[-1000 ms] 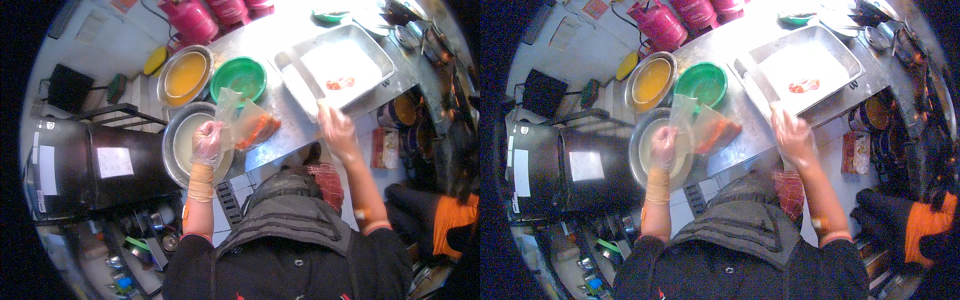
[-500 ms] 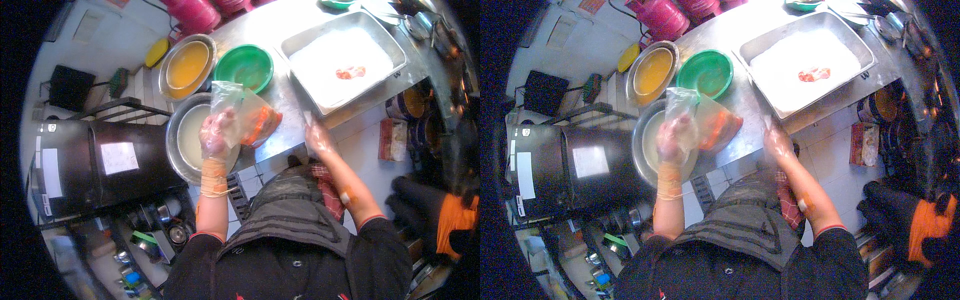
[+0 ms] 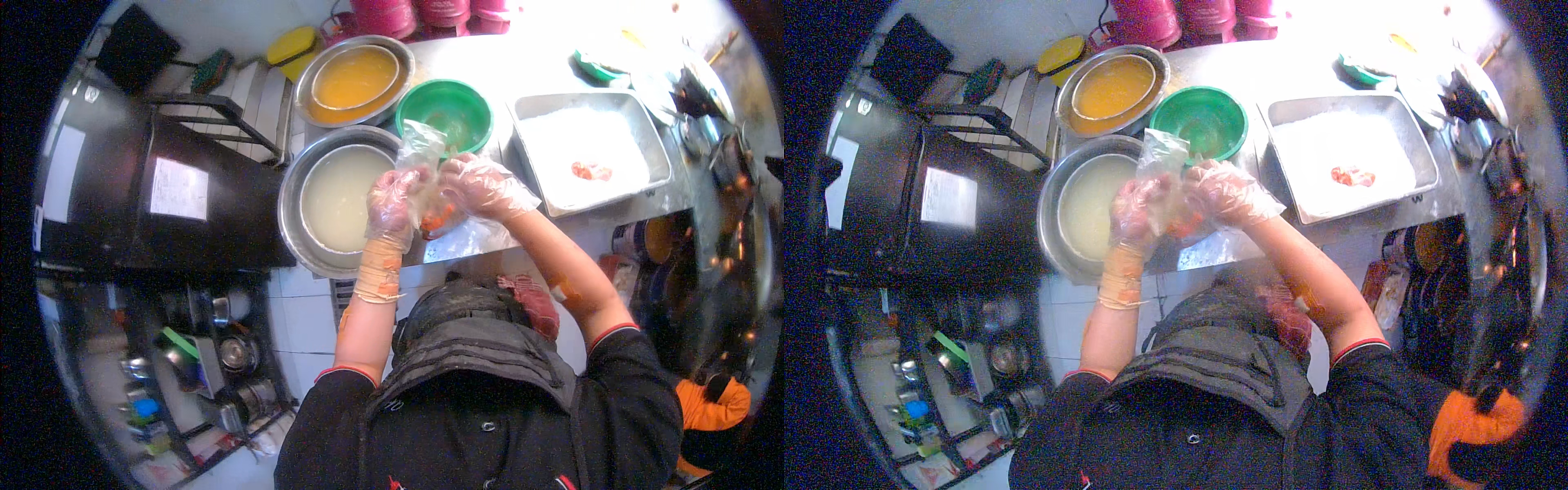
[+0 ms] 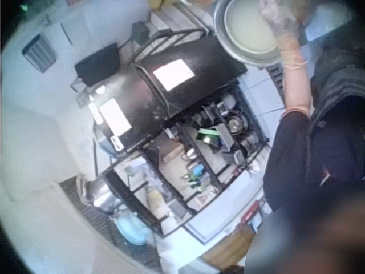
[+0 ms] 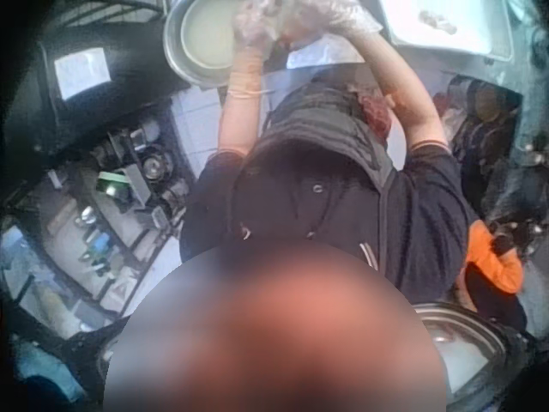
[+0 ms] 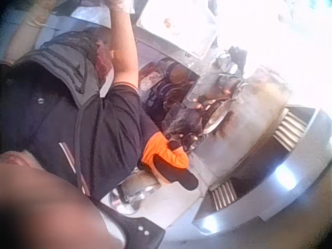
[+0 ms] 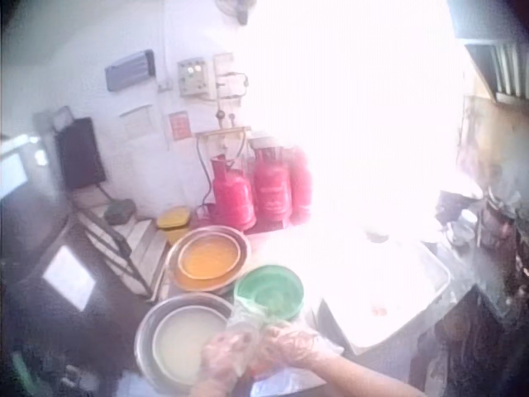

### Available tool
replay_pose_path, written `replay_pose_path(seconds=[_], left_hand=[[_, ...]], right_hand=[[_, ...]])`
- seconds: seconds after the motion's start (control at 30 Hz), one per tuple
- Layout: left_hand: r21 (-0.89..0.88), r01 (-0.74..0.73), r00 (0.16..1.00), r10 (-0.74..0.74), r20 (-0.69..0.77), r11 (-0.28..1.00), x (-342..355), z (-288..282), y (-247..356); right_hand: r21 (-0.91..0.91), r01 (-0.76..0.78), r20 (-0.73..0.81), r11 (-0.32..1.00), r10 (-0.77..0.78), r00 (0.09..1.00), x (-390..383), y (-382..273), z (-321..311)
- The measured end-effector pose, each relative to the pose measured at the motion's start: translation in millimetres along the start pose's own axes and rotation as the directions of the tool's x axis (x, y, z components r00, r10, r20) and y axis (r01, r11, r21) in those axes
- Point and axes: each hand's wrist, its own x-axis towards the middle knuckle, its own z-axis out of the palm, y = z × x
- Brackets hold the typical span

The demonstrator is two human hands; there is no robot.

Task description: The person retrieves raw chicken pieces from a refrigerator, places them on a tray, and coats them in flour. They then dip the floured chicken into a liquid mixture and place it into a large pot of hot oil to fry. The person uses a ladle to manage the frying process.

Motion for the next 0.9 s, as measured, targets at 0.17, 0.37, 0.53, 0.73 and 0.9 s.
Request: replay_pose_path(seconds=[0.17, 0.37, 0.53, 0.73, 0.9], left_hand=[[-0.592, 0.327, 0.912, -0.41, -0.007, 0.737, -0.2, -1.0, 3.8], [-0.332, 0.165, 0.98, -0.191, -0.047, 0.929, -3.1, -2.3, 3.0], [-0.058, -0.018, 0.998, 0.014, -0.057, 0.998, -4.3, 0.5, 4.2], [-0.352, 0.301, 0.941, -0.336, -0.044, 0.887, -3.6, 13.7, 26.3], [0.003, 0.213, 0.977, -0.213, -0.009, 0.977, 5.5, 27.3, 41.9]], right_hand=[[-0.086, 0.033, 0.009, 0.996, -0.032, 0.999, 3.5, 7.1, 1.1], [-0.128, 0.082, 0.076, 0.988, -0.073, 0.994, 6.5, 22.0, 9.8], [-0.085, 0.093, 0.188, 0.992, -0.076, 0.979, 11.0, 27.2, 13.0], [-0.031, 0.129, 0.002, 0.991, -0.129, 0.992, 15.9, 41.0, 22.5], [0.089, 0.354, -0.251, 0.931, -0.323, 0.912, 11.6, 64.9, 38.3]])
